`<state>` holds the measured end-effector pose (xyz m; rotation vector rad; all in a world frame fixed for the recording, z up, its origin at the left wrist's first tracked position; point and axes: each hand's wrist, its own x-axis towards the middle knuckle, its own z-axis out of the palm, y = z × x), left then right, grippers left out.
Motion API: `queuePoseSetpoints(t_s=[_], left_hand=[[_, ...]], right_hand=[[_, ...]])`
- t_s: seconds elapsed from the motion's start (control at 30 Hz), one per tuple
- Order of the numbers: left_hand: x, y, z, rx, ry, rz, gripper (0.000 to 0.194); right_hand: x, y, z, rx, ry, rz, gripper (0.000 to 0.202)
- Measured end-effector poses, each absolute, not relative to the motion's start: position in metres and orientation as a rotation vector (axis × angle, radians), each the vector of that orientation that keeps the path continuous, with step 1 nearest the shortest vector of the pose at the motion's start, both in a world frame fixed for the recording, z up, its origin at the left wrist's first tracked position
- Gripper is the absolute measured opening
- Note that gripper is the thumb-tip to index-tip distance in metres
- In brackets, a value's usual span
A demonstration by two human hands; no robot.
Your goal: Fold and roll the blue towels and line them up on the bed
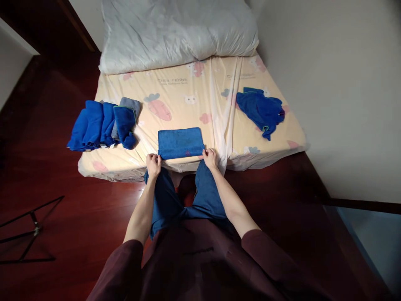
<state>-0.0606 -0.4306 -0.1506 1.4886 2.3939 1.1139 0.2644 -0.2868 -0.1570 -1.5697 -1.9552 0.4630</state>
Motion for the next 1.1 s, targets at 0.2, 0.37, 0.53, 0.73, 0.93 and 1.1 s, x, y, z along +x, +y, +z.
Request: queuePoseSetpoints(t_s=[0.2, 0.37, 0.53, 0.73, 0.93, 1.1], left_hand=[[-0.060, -0.431, -0.148, 1.468, 2.411, 1.134, 0.023], [-0.059, -0.431, -0.146, 1.444, 2.399, 1.121, 0.024], [-0.059, -0.432, -0.145, 1.459, 2.395, 1.114, 0.024], [-0.059, -0.431, -0.144, 1.451, 2.398, 1.116, 0.022], [-0.058, -0.431, -0.143, 1.468, 2.419, 1.105, 0.023], [-0.058, -0.431, -0.144, 1.468, 2.437, 1.093, 0.021]], right_hand=[[0.262, -0.287, -0.156, -1.567, -1.903, 0.500, 0.030], [0.260, -0.288, -0.151, -1.635, -1.888, 0.518, 0.025], [0.260, -0.289, -0.148, -1.667, -1.912, 0.500, 0.026], [0.257, -0.291, -0.146, -1.653, -1.868, 0.494, 0.027], [0.256, -0.292, -0.144, -1.667, -1.864, 0.476, 0.026], [0.256, -0.293, -0.145, -1.679, -1.879, 0.435, 0.024]])
